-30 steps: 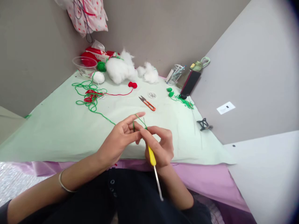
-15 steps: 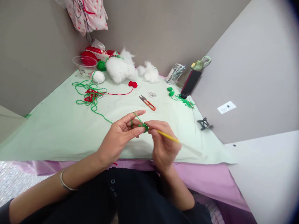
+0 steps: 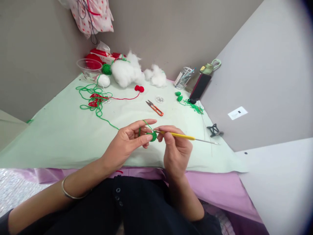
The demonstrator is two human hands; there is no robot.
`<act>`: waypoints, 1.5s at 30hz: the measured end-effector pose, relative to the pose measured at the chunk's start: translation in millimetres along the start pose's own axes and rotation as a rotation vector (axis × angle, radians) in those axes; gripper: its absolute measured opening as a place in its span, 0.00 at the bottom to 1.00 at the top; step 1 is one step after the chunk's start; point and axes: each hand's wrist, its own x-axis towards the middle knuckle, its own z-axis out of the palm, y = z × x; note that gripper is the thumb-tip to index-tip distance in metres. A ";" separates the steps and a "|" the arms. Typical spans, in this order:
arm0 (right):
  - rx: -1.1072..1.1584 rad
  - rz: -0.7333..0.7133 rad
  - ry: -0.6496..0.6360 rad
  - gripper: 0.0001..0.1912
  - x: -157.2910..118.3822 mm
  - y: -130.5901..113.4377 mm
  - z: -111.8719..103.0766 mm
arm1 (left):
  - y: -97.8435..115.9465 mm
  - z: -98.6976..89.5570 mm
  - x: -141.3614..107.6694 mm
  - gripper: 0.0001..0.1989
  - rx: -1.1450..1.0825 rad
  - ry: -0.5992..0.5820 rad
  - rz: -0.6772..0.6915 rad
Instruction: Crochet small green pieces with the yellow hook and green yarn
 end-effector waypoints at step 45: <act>-0.122 -0.159 0.106 0.10 1.9 7.1 -3.6 | 11.7 1.0 6.6 0.14 -0.323 0.033 -0.262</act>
